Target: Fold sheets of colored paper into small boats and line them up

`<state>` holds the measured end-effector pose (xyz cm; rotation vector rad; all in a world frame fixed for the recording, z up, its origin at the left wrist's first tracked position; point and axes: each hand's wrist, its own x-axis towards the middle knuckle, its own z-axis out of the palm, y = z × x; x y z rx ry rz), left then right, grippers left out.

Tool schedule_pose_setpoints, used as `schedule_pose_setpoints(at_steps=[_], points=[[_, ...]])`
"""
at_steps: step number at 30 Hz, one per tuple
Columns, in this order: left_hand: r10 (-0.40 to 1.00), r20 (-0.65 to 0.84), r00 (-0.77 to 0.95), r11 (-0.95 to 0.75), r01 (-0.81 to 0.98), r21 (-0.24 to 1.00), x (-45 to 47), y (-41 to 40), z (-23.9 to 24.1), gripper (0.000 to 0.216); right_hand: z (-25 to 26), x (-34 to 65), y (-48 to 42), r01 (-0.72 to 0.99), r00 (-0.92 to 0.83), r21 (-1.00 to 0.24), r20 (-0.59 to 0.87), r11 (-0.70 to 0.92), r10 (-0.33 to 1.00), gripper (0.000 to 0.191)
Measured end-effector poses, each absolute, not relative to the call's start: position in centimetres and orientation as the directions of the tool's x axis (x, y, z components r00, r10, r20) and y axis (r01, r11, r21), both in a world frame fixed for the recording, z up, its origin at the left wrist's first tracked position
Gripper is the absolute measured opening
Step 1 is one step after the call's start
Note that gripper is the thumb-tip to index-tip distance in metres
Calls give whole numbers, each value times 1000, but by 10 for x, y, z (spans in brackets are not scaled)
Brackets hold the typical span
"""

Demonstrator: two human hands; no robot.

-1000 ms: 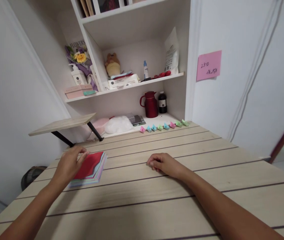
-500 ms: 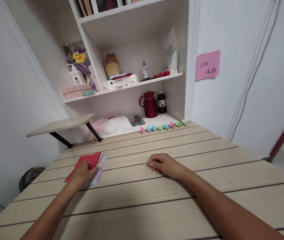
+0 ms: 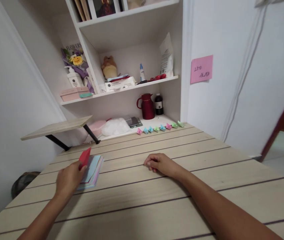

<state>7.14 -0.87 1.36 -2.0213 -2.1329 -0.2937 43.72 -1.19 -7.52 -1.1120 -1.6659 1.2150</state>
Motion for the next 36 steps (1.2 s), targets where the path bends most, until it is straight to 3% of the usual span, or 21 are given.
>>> schedule_pose_setpoints(at_steps=[3,6,8,11,15,17,20,23,25,28,32,36], points=[[911,361,198,-213,977,2,99,-26,21,23,-72,434,-13,172,-246,-969,135,180,960,30],[640,421,643,-698,715,-29,128,-39,7,17,-71,434,-13,145,-116,-970,177,193,977,34],[498,424,756,-816,574,-65,145,-43,-12,20,-71,438,-12,152,-31,-968,197,200,980,37],[522,384,761,-797,596,-97,157,-41,-45,18,-70,448,-10,180,102,-959,238,218,966,34],[640,353,683,-721,692,-34,156,-35,-74,49,-64,460,-11,215,184,-951,263,223,947,26],[625,416,661,-707,705,-57,155,-37,-79,53,-61,460,-15,227,153,-946,269,231,951,23],[517,490,702,-724,664,-188,160,-44,-78,55,-57,452,-24,245,32,-938,261,245,965,18],[436,462,772,-768,587,-257,171,-49,-73,55,-56,442,-34,265,-132,-936,205,234,970,18],[438,378,816,-828,530,-185,177,-50,-71,54,-55,438,-40,281,-220,-936,151,210,964,21],[509,252,823,-854,520,28,181,-52,-74,58,-50,440,-52,307,-354,-930,83,200,931,28],[603,256,756,-797,560,225,180,-59,-77,52,-42,455,-76,376,-615,-846,77,378,785,37],[635,372,677,-772,537,339,180,-65,-74,29,-44,461,-97,491,-625,-772,9,403,780,91]])
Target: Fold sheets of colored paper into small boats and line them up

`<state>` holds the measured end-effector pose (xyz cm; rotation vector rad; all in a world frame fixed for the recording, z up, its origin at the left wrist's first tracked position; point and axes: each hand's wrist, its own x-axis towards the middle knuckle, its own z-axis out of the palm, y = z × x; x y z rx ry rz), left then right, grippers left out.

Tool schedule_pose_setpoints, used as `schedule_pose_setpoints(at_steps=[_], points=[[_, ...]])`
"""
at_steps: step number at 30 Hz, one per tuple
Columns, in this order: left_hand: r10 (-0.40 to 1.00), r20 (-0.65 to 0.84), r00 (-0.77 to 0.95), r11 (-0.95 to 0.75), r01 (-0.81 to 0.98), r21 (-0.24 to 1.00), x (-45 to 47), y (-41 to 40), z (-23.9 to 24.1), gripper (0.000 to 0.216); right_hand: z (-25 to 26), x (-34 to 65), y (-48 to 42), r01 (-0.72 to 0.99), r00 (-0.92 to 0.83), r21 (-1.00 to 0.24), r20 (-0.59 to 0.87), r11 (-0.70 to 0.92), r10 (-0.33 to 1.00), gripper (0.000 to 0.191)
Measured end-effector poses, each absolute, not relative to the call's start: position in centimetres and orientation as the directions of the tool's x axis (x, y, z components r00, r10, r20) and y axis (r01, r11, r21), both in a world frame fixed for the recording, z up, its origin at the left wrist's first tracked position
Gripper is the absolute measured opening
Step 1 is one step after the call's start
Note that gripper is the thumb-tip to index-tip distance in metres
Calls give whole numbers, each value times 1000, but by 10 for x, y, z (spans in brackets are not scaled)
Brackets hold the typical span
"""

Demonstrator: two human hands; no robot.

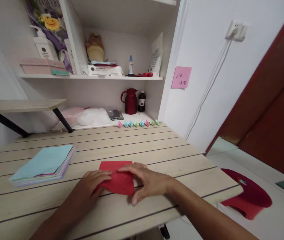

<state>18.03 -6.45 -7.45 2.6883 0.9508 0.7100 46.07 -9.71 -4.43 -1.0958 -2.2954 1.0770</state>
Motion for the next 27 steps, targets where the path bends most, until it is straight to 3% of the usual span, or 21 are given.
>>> schedule_pose_setpoints(at_steps=[2,7,12,15,19,24,27], points=[[684,393,614,-729,554,401,182,-64,-73,31,-48,456,-101,535,-577,-746,19,395,816,101],[878,289,382,-471,574,670,183,-54,-70,51,-56,440,-100,517,-405,-774,155,365,901,77],[959,136,249,-233,420,877,188,-39,-73,63,-57,429,-93,440,-168,-880,118,181,979,61],[967,135,217,-219,431,875,192,-34,-75,63,-57,422,-85,551,-28,-825,131,124,991,55],[960,220,176,-281,576,767,194,-33,-75,53,-64,418,-75,664,37,-741,160,96,986,57],[931,304,201,-355,689,632,192,-32,-80,47,-78,419,-72,685,-6,-693,305,227,952,66],[913,346,217,-389,721,574,191,-34,-83,49,-81,420,-72,694,-8,-680,322,237,947,60]])
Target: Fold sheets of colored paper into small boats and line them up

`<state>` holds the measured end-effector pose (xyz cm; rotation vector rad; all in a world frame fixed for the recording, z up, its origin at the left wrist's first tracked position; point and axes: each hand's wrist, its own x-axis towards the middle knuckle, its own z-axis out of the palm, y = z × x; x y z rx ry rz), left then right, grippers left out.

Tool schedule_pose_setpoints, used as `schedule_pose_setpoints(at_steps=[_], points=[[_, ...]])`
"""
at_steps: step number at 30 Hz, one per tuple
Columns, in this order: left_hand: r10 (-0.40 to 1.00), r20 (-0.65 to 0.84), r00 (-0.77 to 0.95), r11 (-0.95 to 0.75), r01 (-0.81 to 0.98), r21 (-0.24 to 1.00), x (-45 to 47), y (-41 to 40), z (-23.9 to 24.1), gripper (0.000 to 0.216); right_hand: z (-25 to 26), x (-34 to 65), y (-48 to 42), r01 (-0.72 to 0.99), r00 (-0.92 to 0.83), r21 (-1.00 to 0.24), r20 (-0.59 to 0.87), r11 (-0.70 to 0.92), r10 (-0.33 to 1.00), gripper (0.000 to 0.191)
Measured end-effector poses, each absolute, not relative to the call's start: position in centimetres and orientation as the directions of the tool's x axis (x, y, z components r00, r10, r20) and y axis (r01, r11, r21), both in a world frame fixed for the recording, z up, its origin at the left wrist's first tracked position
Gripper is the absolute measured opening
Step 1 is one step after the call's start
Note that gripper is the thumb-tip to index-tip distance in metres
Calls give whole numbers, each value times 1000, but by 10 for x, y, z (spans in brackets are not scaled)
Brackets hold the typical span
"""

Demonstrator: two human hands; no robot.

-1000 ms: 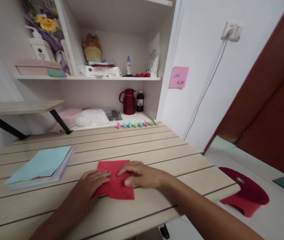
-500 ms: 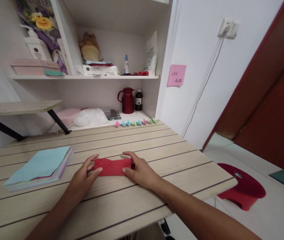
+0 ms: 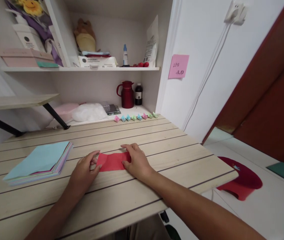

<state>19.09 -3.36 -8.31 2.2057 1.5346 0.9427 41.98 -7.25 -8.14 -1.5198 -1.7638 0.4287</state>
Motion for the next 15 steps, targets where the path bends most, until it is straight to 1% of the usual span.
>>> schedule_pose_setpoints(at_steps=[2,5,7,8,10,12,13,15], points=[[881,420,219,-415,785,460,189,-38,-83,49,-81,420,-73,696,-19,-679,311,236,950,51],[763,602,234,-437,873,214,186,-47,-76,46,-80,420,-72,696,-38,-675,308,246,951,38],[645,693,322,-511,856,78,185,-55,-70,45,-80,420,-72,693,-39,-678,303,244,952,34],[584,710,394,-571,821,13,186,-59,-66,45,-80,421,-72,690,-38,-682,301,243,953,33],[494,672,552,-689,720,-84,187,-64,-62,46,-81,422,-71,678,-37,-694,298,243,954,31],[465,560,685,-775,621,-117,190,-66,-63,45,-81,424,-71,647,-44,-719,297,254,954,30],[478,486,732,-801,590,-101,191,-66,-65,43,-81,425,-70,623,-52,-736,298,264,953,29],[536,331,777,-817,575,-28,192,-63,-71,42,-81,428,-69,568,-57,-775,299,277,952,24]])
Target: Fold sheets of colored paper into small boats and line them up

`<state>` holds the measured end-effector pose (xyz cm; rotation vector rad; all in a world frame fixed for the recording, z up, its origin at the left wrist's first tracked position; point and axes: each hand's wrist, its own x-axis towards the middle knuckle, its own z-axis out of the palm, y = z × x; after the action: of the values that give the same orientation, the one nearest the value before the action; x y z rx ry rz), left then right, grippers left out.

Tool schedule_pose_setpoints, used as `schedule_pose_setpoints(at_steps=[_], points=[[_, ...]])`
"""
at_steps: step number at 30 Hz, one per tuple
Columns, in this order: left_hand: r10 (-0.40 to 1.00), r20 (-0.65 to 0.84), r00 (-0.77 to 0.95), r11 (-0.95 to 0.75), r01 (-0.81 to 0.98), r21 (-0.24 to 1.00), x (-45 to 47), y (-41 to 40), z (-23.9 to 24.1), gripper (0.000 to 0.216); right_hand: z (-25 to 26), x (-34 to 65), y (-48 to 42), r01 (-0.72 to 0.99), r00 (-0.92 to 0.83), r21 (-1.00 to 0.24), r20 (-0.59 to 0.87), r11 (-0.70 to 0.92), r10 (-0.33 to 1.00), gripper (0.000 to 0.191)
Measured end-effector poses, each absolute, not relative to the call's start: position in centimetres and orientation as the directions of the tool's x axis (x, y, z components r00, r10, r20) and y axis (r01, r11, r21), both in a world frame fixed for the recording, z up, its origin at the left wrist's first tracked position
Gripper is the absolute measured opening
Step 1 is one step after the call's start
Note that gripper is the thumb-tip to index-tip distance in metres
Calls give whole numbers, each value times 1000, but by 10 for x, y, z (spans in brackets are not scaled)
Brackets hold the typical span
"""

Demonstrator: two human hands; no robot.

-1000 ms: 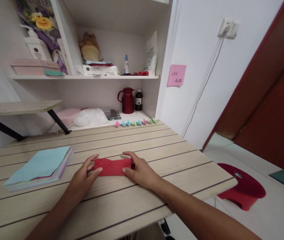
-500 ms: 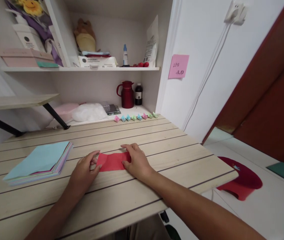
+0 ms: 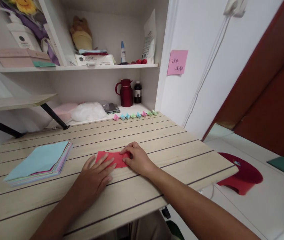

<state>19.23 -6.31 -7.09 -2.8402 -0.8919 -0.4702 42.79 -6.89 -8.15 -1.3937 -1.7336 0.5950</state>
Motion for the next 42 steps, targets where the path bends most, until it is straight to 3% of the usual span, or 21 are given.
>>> schedule_pose_setpoints(at_steps=[2,5,7,9,11,13,15,17,19,21,25,29,33,37,42], points=[[594,212,776,-800,597,56,192,-60,-76,44,-81,431,-67,516,-14,-815,300,264,954,21],[631,159,760,-776,616,135,190,-58,-77,46,-77,437,-67,481,69,-838,329,258,942,20],[628,151,764,-778,607,162,187,-61,-75,46,-71,440,-73,531,-16,-791,351,305,936,20],[609,144,780,-792,589,162,182,-67,-73,49,-65,442,-84,608,-208,-701,312,373,927,22],[574,158,804,-819,560,124,178,-78,-72,53,-60,445,-102,653,-380,-615,239,442,894,31],[513,218,830,-855,516,49,173,-92,-73,59,-57,449,-124,652,-485,-555,219,517,847,58],[423,300,855,-888,457,-48,171,-107,-73,64,-56,452,-147,646,-548,-509,211,569,810,81],[318,356,879,-908,390,-153,171,-122,-73,65,-58,454,-168,650,-581,-474,194,594,791,88],[237,389,890,-903,349,-249,174,-136,-75,61,-60,453,-184,662,-597,-432,192,613,779,80],[195,431,881,-876,354,-328,179,-148,-79,53,-64,452,-193,667,-588,-410,224,622,777,61],[223,554,802,-808,470,-355,189,-161,-96,40,-69,450,-193,631,-494,-500,331,593,804,17],[251,643,724,-778,546,-311,195,-160,-108,32,-65,453,-170,630,-455,-498,385,596,803,15],[261,693,671,-770,579,-270,205,-159,-110,31,-56,462,-139,621,-495,-534,301,574,815,10],[329,682,653,-775,600,-200,211,-161,-106,30,-50,469,-117,589,-523,-627,186,511,832,16],[376,615,693,-790,587,-180,201,-162,-100,31,-39,460,-111,484,-599,-713,153,508,786,8]])
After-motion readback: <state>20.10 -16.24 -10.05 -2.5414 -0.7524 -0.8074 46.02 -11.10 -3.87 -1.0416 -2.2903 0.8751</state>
